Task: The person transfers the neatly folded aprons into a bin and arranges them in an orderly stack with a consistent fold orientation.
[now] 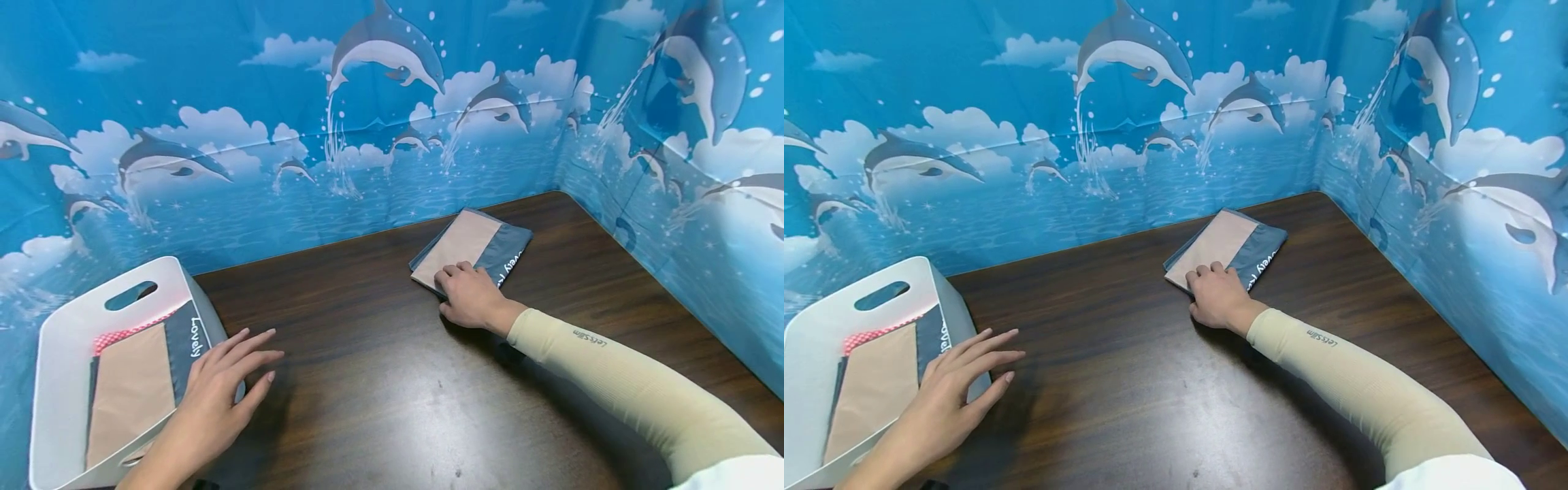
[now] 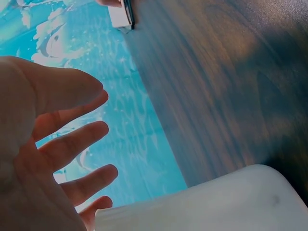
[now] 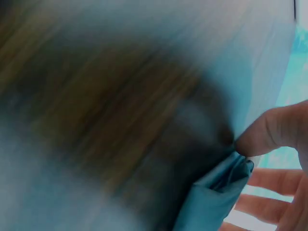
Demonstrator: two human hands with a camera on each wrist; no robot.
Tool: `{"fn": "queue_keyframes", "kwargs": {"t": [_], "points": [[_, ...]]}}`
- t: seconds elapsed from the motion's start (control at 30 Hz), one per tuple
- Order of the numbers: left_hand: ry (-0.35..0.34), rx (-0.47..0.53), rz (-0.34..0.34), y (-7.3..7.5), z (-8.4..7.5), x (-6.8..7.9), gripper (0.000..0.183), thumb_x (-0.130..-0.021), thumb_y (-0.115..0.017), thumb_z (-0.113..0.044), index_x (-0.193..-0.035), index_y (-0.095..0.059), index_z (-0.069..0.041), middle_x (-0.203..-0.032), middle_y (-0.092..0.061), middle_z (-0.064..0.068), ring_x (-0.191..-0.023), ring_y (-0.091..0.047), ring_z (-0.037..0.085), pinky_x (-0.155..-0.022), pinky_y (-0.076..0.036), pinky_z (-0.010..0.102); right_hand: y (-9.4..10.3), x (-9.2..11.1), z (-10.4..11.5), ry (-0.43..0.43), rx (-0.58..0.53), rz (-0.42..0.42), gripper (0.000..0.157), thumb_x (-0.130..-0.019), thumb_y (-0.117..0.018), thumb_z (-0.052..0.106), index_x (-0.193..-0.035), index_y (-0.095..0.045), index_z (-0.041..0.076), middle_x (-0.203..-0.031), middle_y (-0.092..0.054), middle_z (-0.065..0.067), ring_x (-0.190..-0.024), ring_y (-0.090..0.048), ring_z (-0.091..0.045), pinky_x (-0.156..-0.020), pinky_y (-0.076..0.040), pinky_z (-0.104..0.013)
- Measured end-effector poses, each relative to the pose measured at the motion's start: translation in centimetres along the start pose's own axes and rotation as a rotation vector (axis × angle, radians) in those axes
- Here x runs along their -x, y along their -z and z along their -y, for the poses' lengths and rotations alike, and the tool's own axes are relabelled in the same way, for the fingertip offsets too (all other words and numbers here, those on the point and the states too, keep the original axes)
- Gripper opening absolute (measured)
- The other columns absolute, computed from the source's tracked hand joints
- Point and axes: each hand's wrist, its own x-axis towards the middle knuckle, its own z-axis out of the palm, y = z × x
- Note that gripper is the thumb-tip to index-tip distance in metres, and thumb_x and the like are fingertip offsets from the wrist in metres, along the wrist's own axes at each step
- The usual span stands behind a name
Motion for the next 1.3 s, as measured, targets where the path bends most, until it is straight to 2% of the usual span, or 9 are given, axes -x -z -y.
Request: {"fn": "queue_keyframes", "kwargs": {"t": [0.2,0.4,0.53,0.73,0.9,1.03,1.2,1.3], "points": [[-0.024,0.023,-0.025,0.2,0.2,0.0,0.036,-0.088,-0.085,-0.002,-0.121,-0.08,-0.017,-0.149,-0.067,0.017,-0.146,-0.045,0.05,-0.108,-0.026,0.079,0.1,0.2,1.2,0.124,0.015,0.035,0.048,-0.1,-0.074,0.03,-0.142,-0.063,0.008,-0.152,-0.061,-0.017,-0.144,-0.054,-0.042,-0.112,-0.049,-0.065],[-0.036,0.02,-0.05,0.6,0.4,-0.1,0.037,-0.089,-0.084,-0.003,-0.123,-0.079,-0.017,-0.149,-0.067,0.016,-0.144,-0.049,0.05,-0.105,-0.029,0.079,0.2,0.5,2.1,0.234,-0.058,0.063,0.051,-0.1,-0.072,0.027,-0.147,-0.062,0.01,-0.159,-0.056,-0.016,-0.15,-0.049,-0.04,-0.118,-0.044,-0.064],[-0.014,0.017,-0.034,0.9,0.2,-0.1,0.039,-0.091,-0.084,-0.005,-0.127,-0.078,-0.017,-0.151,-0.066,0.015,-0.144,-0.049,0.05,-0.106,-0.03,0.081,0.1,1.0,2.7,0.289,-0.096,0.059,0.052,-0.098,-0.071,0.025,-0.146,-0.063,0.009,-0.159,-0.057,-0.016,-0.151,-0.048,-0.041,-0.118,-0.044,-0.064],[0.059,0.005,0.017,1.4,-0.1,-0.2,0.04,-0.094,-0.082,-0.01,-0.134,-0.075,-0.016,-0.155,-0.062,0.016,-0.144,-0.05,0.048,-0.109,-0.031,0.083,-0.4,1.5,3.2,0.335,-0.119,0.04,0.055,-0.094,-0.076,0.031,-0.145,-0.066,0.013,-0.159,-0.058,-0.012,-0.152,-0.048,-0.039,-0.117,-0.044,-0.063],[0.074,0.015,0.033,1.7,-0.4,-0.6,0.04,-0.097,-0.081,-0.015,-0.136,-0.074,-0.015,-0.157,-0.06,0.016,-0.145,-0.049,0.048,-0.111,-0.029,0.083,-0.7,1.4,3.3,0.37,-0.144,0.021,0.055,-0.091,-0.079,0.035,-0.142,-0.069,0.017,-0.158,-0.06,-0.008,-0.152,-0.048,-0.036,-0.117,-0.044,-0.062],[0.054,0.018,0.022,1.7,-0.6,-0.9,0.039,-0.097,-0.08,-0.016,-0.136,-0.074,-0.014,-0.157,-0.06,0.016,-0.144,-0.052,0.048,-0.11,-0.033,0.082,-0.8,1.5,3.3,0.38,-0.154,0.021,0.054,-0.09,-0.079,0.036,-0.141,-0.069,0.019,-0.158,-0.06,-0.006,-0.152,-0.049,-0.034,-0.118,-0.044,-0.062],[-0.002,0.028,0.009,1.0,-1.8,-1.7,0.036,-0.098,-0.078,-0.016,-0.134,-0.075,-0.014,-0.156,-0.062,0.014,-0.143,-0.055,0.048,-0.11,-0.038,0.079,-0.8,1.8,3.3,0.415,-0.155,0.02,0.054,-0.089,-0.079,0.035,-0.14,-0.071,0.019,-0.157,-0.061,-0.005,-0.151,-0.05,-0.033,-0.118,-0.044,-0.062],[-0.018,0.019,0.044,-0.1,-3.3,-2.5,0.034,-0.1,-0.077,-0.018,-0.133,-0.075,-0.016,-0.157,-0.062,0.011,-0.143,-0.056,0.045,-0.109,-0.041,0.075,-0.8,2.0,3.4,0.442,-0.162,0.02,0.054,-0.089,-0.079,0.034,-0.14,-0.071,0.02,-0.157,-0.061,-0.004,-0.151,-0.05,-0.032,-0.118,-0.044,-0.063]]}}
